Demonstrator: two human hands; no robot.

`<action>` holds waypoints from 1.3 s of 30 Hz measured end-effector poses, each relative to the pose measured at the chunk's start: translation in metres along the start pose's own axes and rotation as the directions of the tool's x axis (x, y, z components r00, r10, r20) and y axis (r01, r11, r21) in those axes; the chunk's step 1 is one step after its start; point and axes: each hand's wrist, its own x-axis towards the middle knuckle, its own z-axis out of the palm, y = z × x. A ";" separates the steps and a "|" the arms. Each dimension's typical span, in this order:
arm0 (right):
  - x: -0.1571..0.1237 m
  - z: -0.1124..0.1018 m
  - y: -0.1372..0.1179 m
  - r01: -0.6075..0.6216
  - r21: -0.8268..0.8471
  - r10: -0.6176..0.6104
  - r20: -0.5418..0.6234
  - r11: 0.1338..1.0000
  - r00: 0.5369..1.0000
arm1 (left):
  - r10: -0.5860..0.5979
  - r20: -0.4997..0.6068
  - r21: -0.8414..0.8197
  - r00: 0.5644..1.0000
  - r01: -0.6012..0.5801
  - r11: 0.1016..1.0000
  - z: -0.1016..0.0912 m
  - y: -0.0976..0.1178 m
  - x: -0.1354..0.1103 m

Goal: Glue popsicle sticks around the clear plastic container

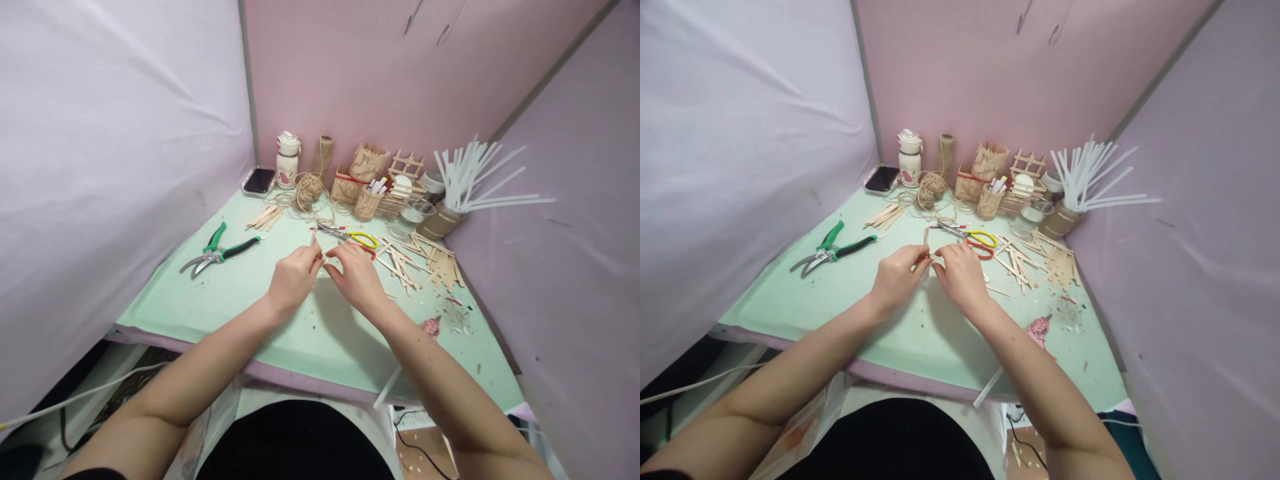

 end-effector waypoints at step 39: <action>-0.019 -0.028 -0.018 0.075 0.254 -0.017 -0.220 0.964 0.975 | 0.321 0.315 -0.186 0.893 -0.273 0.944 -0.056 -0.052 0.055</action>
